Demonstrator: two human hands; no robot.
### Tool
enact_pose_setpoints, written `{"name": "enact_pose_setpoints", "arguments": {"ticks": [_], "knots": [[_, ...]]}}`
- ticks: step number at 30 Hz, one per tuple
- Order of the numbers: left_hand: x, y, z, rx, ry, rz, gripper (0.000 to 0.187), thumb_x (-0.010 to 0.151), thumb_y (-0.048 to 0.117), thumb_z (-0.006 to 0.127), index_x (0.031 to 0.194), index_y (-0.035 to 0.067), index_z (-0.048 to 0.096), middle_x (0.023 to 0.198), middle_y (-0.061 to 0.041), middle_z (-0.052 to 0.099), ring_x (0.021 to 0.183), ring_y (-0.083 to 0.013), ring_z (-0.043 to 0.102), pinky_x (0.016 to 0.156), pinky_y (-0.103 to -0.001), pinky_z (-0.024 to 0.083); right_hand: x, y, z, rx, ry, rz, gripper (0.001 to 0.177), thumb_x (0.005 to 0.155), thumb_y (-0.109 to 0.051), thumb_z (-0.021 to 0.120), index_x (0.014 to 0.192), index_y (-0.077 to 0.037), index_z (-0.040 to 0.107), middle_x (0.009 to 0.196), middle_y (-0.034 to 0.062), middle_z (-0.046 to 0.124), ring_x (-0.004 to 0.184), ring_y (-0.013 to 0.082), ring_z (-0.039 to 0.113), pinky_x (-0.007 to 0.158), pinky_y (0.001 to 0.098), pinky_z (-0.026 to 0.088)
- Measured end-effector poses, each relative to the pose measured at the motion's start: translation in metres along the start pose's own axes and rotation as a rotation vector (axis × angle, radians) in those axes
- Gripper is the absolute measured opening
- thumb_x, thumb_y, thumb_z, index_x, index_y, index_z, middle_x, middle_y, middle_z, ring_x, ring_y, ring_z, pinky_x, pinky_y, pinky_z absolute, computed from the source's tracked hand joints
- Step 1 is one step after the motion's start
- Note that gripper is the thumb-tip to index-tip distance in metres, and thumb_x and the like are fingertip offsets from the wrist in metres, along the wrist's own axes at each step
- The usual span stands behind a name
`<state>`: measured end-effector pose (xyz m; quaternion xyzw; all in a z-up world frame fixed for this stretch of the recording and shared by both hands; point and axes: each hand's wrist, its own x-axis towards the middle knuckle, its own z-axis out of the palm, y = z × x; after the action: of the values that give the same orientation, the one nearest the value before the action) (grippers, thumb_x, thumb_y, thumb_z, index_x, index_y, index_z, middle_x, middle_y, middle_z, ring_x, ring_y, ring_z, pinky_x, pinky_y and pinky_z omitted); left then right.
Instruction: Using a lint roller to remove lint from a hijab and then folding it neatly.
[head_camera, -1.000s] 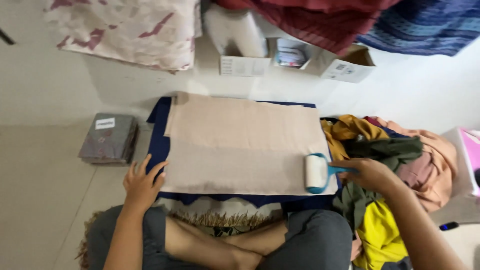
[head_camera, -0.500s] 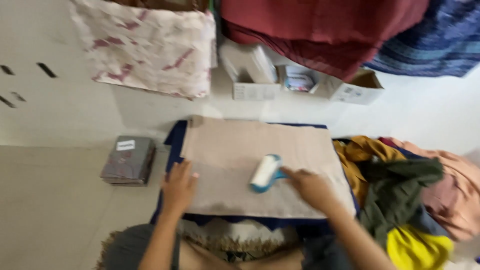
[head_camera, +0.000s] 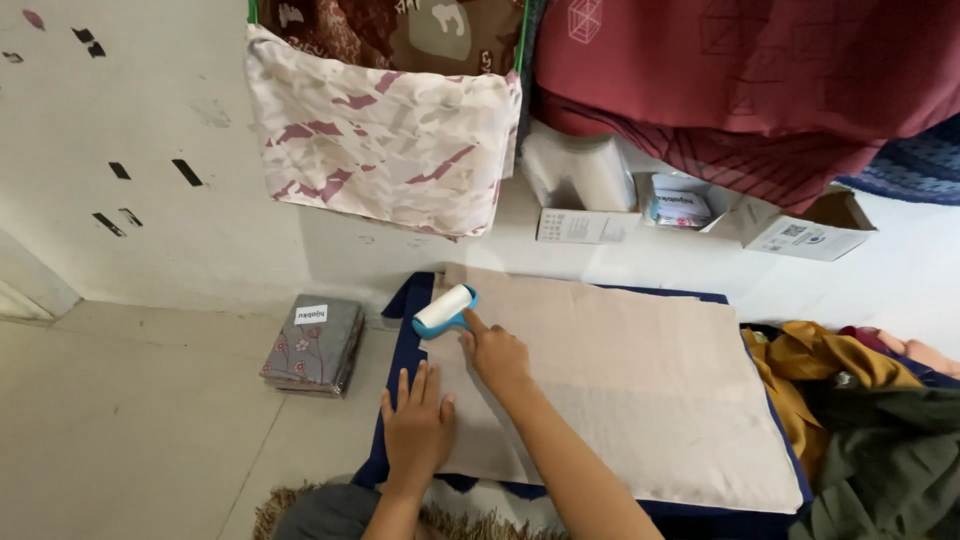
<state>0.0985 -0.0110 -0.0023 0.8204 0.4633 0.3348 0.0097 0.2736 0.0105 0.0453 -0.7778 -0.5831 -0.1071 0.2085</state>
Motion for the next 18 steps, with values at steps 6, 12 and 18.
{"name": "enact_pose_setpoints", "arguments": {"ticks": [6, 12, 18], "knots": [[0.000, -0.001, -0.003, -0.027, -0.106, -0.035, 0.056, 0.098, 0.039, 0.051, 0.146, 0.011, 0.053, 0.157, -0.009, 0.048, 0.148, -0.0379, 0.037, 0.117, -0.060, 0.025, -0.094, 0.038, -0.058, 0.007, -0.130, 0.152, 0.049, 0.096, -0.043, 0.059, 0.144, -0.034, 0.054, 0.077, 0.0105, 0.071, 0.061, 0.0281, 0.070, 0.053, 0.0410, 0.054], [0.005, -0.004, 0.006, 0.049, -0.264, -0.090, 0.060, 0.099, 0.043, 0.046, 0.151, 0.014, 0.045, 0.162, -0.004, 0.039, 0.151, -0.0347, 0.030, 0.118, -0.059, 0.022, -0.251, 0.107, -0.078, -0.050, -0.101, 0.405, 0.050, 0.088, -0.042, 0.066, 0.137, -0.044, 0.058, 0.061, 0.0018, 0.070, 0.044, 0.0222, 0.065, 0.045, 0.0359, 0.052], [0.005, -0.001, 0.006, 0.079, -0.310, -0.121, 0.062, 0.097, 0.046, 0.043, 0.152, 0.016, 0.044, 0.163, -0.002, 0.039, 0.152, -0.0329, 0.030, 0.120, -0.059, 0.020, -0.216, 0.090, -0.090, -0.088, -0.177, 0.355, 0.053, 0.091, -0.045, 0.062, 0.142, -0.033, 0.053, 0.065, 0.0039, 0.075, 0.051, 0.0268, 0.072, 0.045, 0.0406, 0.053]]}}
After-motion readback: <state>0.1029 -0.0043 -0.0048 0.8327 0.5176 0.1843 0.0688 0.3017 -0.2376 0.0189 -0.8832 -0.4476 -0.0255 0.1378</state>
